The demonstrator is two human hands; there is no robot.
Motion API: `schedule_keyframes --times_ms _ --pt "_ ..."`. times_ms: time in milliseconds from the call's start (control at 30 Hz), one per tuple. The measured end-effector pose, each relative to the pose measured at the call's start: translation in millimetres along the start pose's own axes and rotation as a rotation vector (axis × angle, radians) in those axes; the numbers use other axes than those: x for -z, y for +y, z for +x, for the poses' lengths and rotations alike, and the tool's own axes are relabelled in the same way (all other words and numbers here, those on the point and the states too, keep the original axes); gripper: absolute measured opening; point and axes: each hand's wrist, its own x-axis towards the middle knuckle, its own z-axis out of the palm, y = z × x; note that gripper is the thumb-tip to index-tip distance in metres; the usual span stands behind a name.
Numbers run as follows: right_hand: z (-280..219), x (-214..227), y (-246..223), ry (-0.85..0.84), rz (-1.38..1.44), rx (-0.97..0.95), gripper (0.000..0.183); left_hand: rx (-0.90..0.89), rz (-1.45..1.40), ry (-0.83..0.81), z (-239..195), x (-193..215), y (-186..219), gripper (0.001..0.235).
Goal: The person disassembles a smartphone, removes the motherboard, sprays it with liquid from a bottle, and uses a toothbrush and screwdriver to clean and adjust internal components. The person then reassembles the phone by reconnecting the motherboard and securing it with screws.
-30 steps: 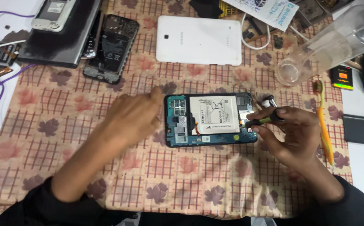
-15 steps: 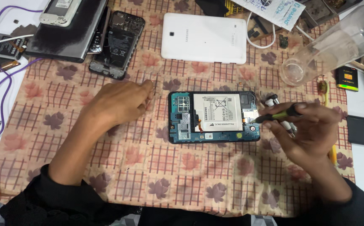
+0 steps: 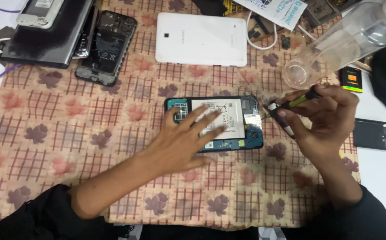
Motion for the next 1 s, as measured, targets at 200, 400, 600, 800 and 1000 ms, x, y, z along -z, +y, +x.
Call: schedule_keyframes --times_ms 200,400,600,800,1000 --pt "0.3 -2.0 -4.2 -0.041 -0.032 -0.007 0.067 0.068 -0.126 -0.097 -0.8 -2.7 1.7 0.076" --pt "-8.8 4.0 4.5 0.008 -0.003 -0.038 0.069 0.087 -0.096 -0.217 14.3 0.2 14.2 0.078" --pt "-18.0 15.3 24.5 0.027 0.062 -0.035 0.069 -0.073 -0.029 -0.142 47.2 -24.5 36.3 0.092" --pt "-22.3 24.9 32.9 0.043 0.13 -0.053 0.068 -0.032 -0.068 -0.037 54.4 -45.3 41.9 0.101" --pt "-26.5 18.6 26.5 0.046 0.124 -0.087 0.069 0.004 -0.033 -0.08 55.2 -42.7 43.8 0.097"
